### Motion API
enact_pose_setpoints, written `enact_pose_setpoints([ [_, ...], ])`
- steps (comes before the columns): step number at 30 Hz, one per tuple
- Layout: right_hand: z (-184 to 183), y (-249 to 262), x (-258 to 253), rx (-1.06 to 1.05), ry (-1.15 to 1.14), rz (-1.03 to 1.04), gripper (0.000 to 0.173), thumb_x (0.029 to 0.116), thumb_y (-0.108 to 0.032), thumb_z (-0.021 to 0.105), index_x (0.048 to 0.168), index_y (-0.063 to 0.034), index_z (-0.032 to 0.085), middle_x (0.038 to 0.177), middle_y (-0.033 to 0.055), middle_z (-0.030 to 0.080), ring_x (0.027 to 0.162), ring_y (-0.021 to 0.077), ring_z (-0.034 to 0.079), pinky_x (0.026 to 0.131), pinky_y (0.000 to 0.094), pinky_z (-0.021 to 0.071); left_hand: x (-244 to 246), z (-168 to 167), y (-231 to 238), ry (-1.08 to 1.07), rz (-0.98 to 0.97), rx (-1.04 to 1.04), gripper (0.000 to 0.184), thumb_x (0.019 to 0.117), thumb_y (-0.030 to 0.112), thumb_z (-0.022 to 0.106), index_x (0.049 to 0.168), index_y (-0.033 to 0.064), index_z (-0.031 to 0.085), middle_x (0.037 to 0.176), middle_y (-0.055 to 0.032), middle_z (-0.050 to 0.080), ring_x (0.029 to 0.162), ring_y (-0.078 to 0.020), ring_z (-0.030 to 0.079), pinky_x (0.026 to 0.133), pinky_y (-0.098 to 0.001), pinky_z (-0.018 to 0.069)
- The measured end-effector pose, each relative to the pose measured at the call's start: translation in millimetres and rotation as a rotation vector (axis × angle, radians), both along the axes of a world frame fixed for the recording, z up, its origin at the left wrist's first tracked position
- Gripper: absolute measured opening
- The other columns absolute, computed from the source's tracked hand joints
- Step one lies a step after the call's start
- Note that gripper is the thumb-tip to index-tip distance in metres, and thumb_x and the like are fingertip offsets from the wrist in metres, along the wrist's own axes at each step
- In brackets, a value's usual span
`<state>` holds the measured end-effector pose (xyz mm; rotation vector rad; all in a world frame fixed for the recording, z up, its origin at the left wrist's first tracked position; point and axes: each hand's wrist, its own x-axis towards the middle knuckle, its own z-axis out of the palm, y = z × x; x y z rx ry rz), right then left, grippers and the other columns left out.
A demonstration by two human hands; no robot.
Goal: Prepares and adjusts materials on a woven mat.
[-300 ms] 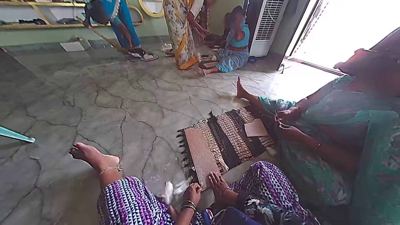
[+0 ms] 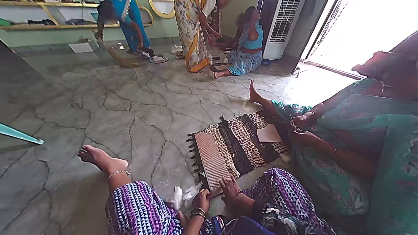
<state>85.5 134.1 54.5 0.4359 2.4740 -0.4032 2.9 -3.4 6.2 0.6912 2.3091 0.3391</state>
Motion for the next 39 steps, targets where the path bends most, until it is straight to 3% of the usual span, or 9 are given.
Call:
enact_pose_setpoints([
  [3, -38, 29, -5, 0.008, 0.077, 0.045, 0.066, 0.0875, -0.003, 0.068, 0.151, -0.0020, 0.048, 0.160, 0.0228, 0.041, 0.153, 0.0411, 0.030, 0.126, 0.0647, 0.0084, -2, -1, -1, 0.026, 0.024, 0.043, 0.028, 0.1056, 0.015, 0.054, 0.125, 0.0020, 0.070, 0.132, -0.0168, 0.068, 0.129, -0.0300, 0.062, 0.113, -0.0462, 0.0447],
  [4, -36, 34, -7, 0.010, 0.090, 0.035, 0.051, 0.0881, 0.000, 0.067, 0.138, 0.0000, 0.060, 0.147, 0.0235, 0.055, 0.147, 0.0417, 0.040, 0.126, 0.0646, 0.0112, -3, -1, -1, 0.033, 0.035, 0.054, 0.028, 0.1053, 0.015, 0.055, 0.124, 0.0027, 0.071, 0.132, -0.0161, 0.068, 0.128, -0.0294, 0.062, 0.112, -0.0460, 0.0451],
  [6, -29, 39, -10, 0.030, 0.072, 0.058, 0.033, 0.0928, 0.002, 0.060, 0.125, 0.0015, 0.068, 0.134, 0.0226, 0.064, 0.140, 0.0405, 0.048, 0.126, 0.0630, 0.0134, -4, -1, -3, 0.039, 0.050, 0.067, 0.027, 0.1050, 0.014, 0.055, 0.123, 0.0029, 0.071, 0.131, -0.0160, 0.068, 0.127, -0.0291, 0.063, 0.112, -0.0460, 0.0454],
  [13, -35, 38, -12, -0.017, 0.007, 0.166, 0.035, 0.0904, 0.000, 0.065, 0.126, -0.0003, 0.065, 0.132, 0.0221, 0.063, 0.132, 0.0416, 0.053, 0.113, 0.0618, 0.0372, 1, 0, -5, 0.307, 0.048, 0.225, 0.035, 0.0962, 0.019, 0.067, 0.130, 0.0093, 0.072, 0.139, -0.0181, 0.063, 0.135, -0.0366, 0.054, 0.115, -0.0536, 0.0378],
  [21, -33, 27, -14, -0.107, 0.117, 0.267, 0.022, 0.0961, -0.001, 0.058, 0.116, 0.0014, 0.068, 0.124, 0.0191, 0.067, 0.127, 0.0376, 0.057, 0.110, 0.0602, 0.0368, 12, -1, 1, 0.237, -0.207, 0.193, 0.034, 0.1067, 0.025, 0.051, 0.126, 0.0072, 0.074, 0.126, -0.0151, 0.072, 0.125, -0.0315, 0.063, 0.116, -0.0493, 0.0379],
  [25, -35, 22, -12, -0.079, 0.134, 0.310, 0.020, 0.0950, 0.001, 0.057, 0.112, 0.0028, 0.067, 0.122, 0.0191, 0.068, 0.125, 0.0377, 0.059, 0.108, 0.0613, 0.0395, 12, 12, 4, 0.152, -0.196, 0.139, 0.034, 0.1083, 0.016, 0.046, 0.121, -0.0011, 0.072, 0.126, -0.0195, 0.070, 0.125, -0.0333, 0.063, 0.113, -0.0493, 0.0419],
  [29, -37, 24, -14, -0.124, 0.109, 0.250, 0.025, 0.1008, -0.013, 0.058, 0.120, -0.0020, 0.070, 0.127, 0.0178, 0.068, 0.129, 0.0364, 0.057, 0.113, 0.0604, 0.0346, 12, 14, 5, 0.120, -0.182, 0.110, 0.033, 0.1075, 0.014, 0.047, 0.125, -0.0018, 0.069, 0.130, -0.0197, 0.068, 0.127, -0.0332, 0.062, 0.113, -0.0479, 0.0427],
  [33, -27, 20, -13, -0.059, 0.059, 0.269, 0.019, 0.0984, -0.007, 0.057, 0.110, 0.0023, 0.070, 0.120, 0.0190, 0.069, 0.123, 0.0366, 0.059, 0.108, 0.0595, 0.0392, 14, 8, 2, 0.139, -0.124, 0.160, 0.033, 0.1075, 0.014, 0.047, 0.122, -0.0022, 0.071, 0.125, -0.0215, 0.069, 0.123, -0.0349, 0.064, 0.110, -0.0480, 0.0459],
  [39, -25, 22, -12, -0.081, 0.092, 0.237, 0.022, 0.0992, -0.008, 0.057, 0.114, 0.0029, 0.069, 0.124, 0.0192, 0.068, 0.125, 0.0374, 0.059, 0.109, 0.0609, 0.0382, 13, 7, 2, 0.128, -0.104, 0.154, 0.034, 0.1083, 0.015, 0.046, 0.125, -0.0013, 0.070, 0.127, -0.0213, 0.069, 0.124, -0.0344, 0.064, 0.111, -0.0473, 0.0459],
])
